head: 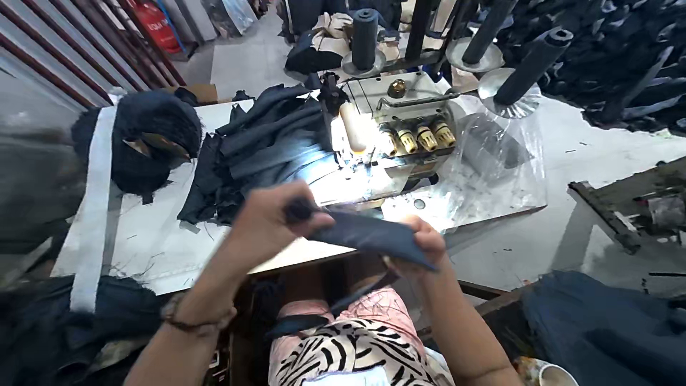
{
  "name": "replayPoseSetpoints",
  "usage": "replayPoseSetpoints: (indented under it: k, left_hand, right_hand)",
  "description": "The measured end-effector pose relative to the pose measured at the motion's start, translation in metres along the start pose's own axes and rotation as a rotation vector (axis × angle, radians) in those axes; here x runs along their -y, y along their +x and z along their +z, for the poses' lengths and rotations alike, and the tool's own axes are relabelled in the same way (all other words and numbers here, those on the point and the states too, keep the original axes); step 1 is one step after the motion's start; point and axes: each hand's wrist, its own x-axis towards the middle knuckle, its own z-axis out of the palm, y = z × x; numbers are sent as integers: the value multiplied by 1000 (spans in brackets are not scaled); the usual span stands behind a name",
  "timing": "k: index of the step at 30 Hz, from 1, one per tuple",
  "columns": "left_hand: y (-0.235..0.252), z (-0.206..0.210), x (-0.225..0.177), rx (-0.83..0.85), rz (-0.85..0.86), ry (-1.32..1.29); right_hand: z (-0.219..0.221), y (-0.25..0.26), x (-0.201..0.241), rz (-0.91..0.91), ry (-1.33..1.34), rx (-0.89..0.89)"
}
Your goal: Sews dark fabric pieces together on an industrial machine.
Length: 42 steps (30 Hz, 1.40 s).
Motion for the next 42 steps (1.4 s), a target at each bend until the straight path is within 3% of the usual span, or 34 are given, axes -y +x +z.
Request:
replayPoseSetpoints:
  k: [2,5,9,13,21,29,32,34,36,38,40,42]
  left_hand:
    - [-3,-27,22,-108,-59,222]
    - [2,-20,50,-145,-158,585]
    - [7,50,58,-65,188,517]
    - [1,82,62,27,250,453]
    - [14,85,54,73,145,521]
    - [45,69,73,122,233,408]
    - [50,62,79,190,224,536]
    - [42,60,62,194,34,468]
    - [28,62,35,72,-88,252]
    - [16,66,16,8,-52,123]
    - [8,54,5,26,-22,26]
    - [6,23,7,-14,-33,100]
  right_hand:
    - [-13,-4,3,-64,83,-93]
    - [-24,0,-14,14,112,-466]
    - [-39,5,-34,68,231,-699]
    - [-57,-5,-33,-69,521,-587]
    - [-68,3,-27,-191,512,-527]
    - [-63,3,-29,-177,471,-574]
    - [-50,7,-27,-53,279,-678]
    - [-31,11,-26,68,-3,-725]
    - [-11,13,-24,190,-200,-653]
    - [3,11,-22,239,-213,-436]
    - [7,9,-16,170,-138,-177]
    - [1,5,-10,50,-57,-6]
